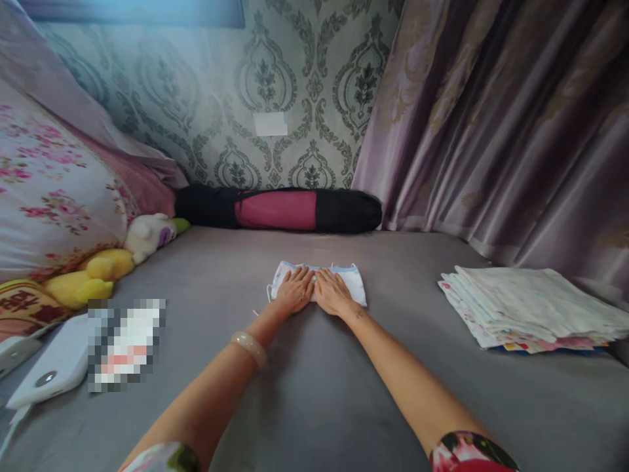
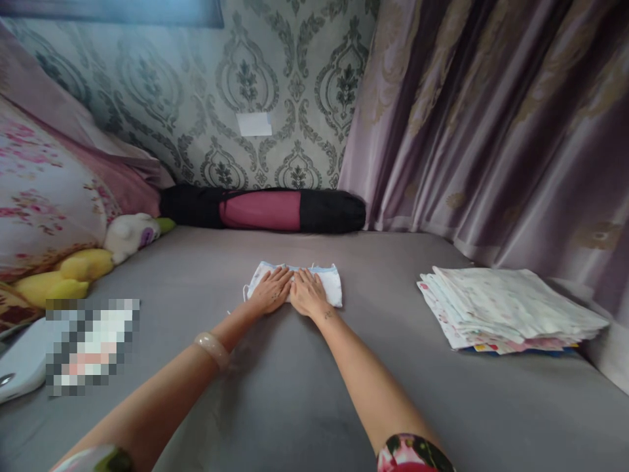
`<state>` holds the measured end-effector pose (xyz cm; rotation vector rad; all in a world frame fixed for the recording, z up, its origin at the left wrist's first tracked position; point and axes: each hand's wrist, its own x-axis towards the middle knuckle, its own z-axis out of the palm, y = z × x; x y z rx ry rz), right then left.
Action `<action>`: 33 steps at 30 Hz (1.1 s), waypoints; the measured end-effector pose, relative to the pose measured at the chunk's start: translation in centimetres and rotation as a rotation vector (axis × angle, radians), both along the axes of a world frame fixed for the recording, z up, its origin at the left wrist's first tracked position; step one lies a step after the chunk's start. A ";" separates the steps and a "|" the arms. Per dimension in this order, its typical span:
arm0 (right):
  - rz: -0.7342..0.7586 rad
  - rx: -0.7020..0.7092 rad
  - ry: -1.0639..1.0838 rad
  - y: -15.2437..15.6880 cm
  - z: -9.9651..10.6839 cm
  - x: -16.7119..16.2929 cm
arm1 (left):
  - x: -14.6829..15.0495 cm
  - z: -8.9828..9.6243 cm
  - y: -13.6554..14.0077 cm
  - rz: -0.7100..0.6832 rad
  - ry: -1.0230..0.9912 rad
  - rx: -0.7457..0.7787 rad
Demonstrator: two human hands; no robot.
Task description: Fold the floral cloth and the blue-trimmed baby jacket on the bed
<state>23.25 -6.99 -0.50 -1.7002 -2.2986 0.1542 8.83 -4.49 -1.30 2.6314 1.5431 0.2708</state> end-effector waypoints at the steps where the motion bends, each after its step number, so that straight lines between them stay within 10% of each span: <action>1: 0.002 -0.001 0.003 0.1 -0.3 0.1 | -0.1 -0.2 0.1 0.006 0.005 -0.004; 22: -0.401 -0.017 -0.152 -0.1 -1.7 5.2 | -5.9 -1.0 1.0 0.214 0.027 -0.054; 33: -0.299 0.064 -0.131 -0.6 -0.3 3.6 | -3.6 0.9 0.0 0.202 0.092 0.043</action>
